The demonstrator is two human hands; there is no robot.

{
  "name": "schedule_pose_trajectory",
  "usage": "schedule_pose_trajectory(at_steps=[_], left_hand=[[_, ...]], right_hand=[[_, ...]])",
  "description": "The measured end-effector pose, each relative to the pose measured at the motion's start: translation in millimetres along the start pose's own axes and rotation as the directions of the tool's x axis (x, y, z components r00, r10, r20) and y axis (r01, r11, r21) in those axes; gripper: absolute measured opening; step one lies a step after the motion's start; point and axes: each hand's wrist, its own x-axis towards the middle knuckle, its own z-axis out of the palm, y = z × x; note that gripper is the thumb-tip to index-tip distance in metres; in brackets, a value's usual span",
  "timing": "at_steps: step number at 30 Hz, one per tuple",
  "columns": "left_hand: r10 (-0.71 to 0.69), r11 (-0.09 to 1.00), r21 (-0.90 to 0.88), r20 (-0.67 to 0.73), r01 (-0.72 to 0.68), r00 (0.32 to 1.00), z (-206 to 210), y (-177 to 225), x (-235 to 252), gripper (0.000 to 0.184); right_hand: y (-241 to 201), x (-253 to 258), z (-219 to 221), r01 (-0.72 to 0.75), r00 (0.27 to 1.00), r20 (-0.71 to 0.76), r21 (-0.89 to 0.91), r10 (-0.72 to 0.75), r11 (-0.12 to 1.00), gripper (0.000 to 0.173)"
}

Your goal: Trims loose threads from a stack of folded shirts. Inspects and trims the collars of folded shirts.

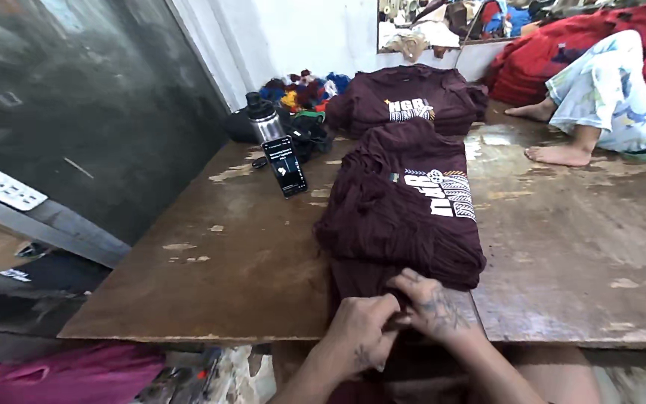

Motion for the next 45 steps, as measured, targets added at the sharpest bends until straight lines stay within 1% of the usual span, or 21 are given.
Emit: schedule_pose_trajectory(at_steps=[1, 3, 4, 6, 8, 10, 11, 13, 15, 16, 17, 19, 20, 23, 26, 29, 32, 35, 40, 43, 45], left_hand=[[0.042, 0.999, -0.016, 0.016, -0.041, 0.999, -4, 1, -2, 0.020], [-0.034, 0.992, -0.119, 0.042, 0.039, 0.999, -19, -2, -11, 0.028], [-0.081, 0.985, -0.149, 0.045, 0.086, 0.996, -24, -7, -17, 0.031], [-0.142, 0.983, -0.104, 0.115, 0.154, 0.983, -24, -15, -28, 0.031], [-0.215, 0.975, 0.015, 0.289, 0.221, 0.933, -22, -20, -35, 0.030], [-0.286, 0.956, 0.074, 0.465, 0.285, 0.838, -23, -27, -32, 0.032], [-0.256, 0.964, 0.052, 0.451, 0.261, 0.855, -23, -28, -30, 0.031], [-0.134, 0.982, -0.092, 0.293, 0.167, 0.947, -17, -20, -21, 0.032], [-0.101, 0.929, -0.340, 0.154, 0.149, 0.983, 1, -6, -6, 0.051], [-0.125, 0.892, -0.417, 0.141, 0.173, 0.982, 12, -1, 0, 0.061], [-0.156, 0.872, -0.443, 0.155, 0.209, 0.976, 23, 1, 5, 0.066], [-0.238, 0.864, -0.399, 0.209, 0.305, 0.948, 38, 3, 11, 0.050], [-0.260, 0.869, -0.366, 0.233, 0.333, 0.937, 39, 2, 11, 0.047], [-0.274, 0.873, -0.337, 0.261, 0.354, 0.925, 31, -3, 5, 0.043], [-0.266, 0.838, -0.431, 0.216, 0.336, 0.940, 28, 0, 7, 0.050], [-0.245, 0.826, -0.493, 0.122, 0.273, 0.962, 44, 12, 19, 0.048], [-0.292, 0.844, -0.413, 0.181, 0.342, 0.939, 55, 17, 22, 0.046], [-0.267, 0.879, -0.331, 0.254, 0.343, 0.930, 51, 12, 19, 0.048], [-0.102, 0.973, -0.162, 0.334, 0.163, 0.937, 35, 8, 11, 0.038], [-0.029, 0.995, -0.078, 0.359, 0.061, 0.933, 32, 12, 9, 0.034], [0.001, 1.000, 0.007, 0.309, -0.003, 0.951, 36, 14, 8, 0.032]], right_hand=[[1, 2, -9, -0.015, 0.998, -0.063, -0.025, 0.014, 1.000, 0.020], [14, -10, -22, 0.047, 0.980, -0.186, -0.125, -0.070, 0.991, 0.012], [19, -22, -26, 0.080, 0.975, -0.193, -0.154, -0.110, 0.985, 0.010], [27, -49, -20, 0.124, 0.976, -0.158, -0.167, -0.151, 0.978, 0.012], [35, -76, -7, 0.126, 0.977, -0.147, -0.172, -0.152, 0.977, 0.018], [38, -92, -9, 0.140, 0.975, -0.151, -0.161, -0.165, 0.977, 0.018], [37, -97, -17, 0.139, 0.977, -0.142, -0.151, -0.160, 0.979, 0.017], [29, -99, -32, 0.105, 0.984, -0.132, -0.129, -0.122, 0.986, 0.017], [19, -92, -40, 0.045, 0.992, -0.110, -0.103, -0.056, 0.994, 0.024], [16, -88, -38, 0.019, 0.995, -0.095, -0.106, -0.029, 0.994, 0.029], [16, -84, -33, 0.008, 0.996, -0.091, -0.111, -0.018, 0.994, 0.030], [26, -85, -22, 0.037, 0.988, -0.142, -0.109, -0.053, 0.993, 0.017], [30, -91, -25, 0.057, 0.987, -0.142, -0.090, -0.070, 0.994, 0.017], [36, -117, -49, 0.093, 0.995, -0.033, -0.027, -0.093, 0.995, 0.022], [30, -119, -61, 0.048, 0.997, 0.055, -0.036, -0.046, 0.998, 0.027], [20, -94, -51, -0.055, 0.998, 0.009, -0.077, 0.055, 0.996, 0.039], [21, -77, -26, -0.108, 0.991, -0.099, -0.150, 0.093, 0.983, 0.039], [27, -80, -14, -0.061, 0.986, -0.163, -0.171, 0.033, 0.983, 0.018], [37, -94, -35, 0.028, 0.997, -0.068, -0.004, -0.028, 1.000, 0.019], [37, -96, -35, 0.050, 0.994, -0.096, 0.069, -0.044, 0.996, 0.021], [38, -98, -36, 0.067, 0.991, -0.128, 0.143, -0.048, 0.988, 0.025]])
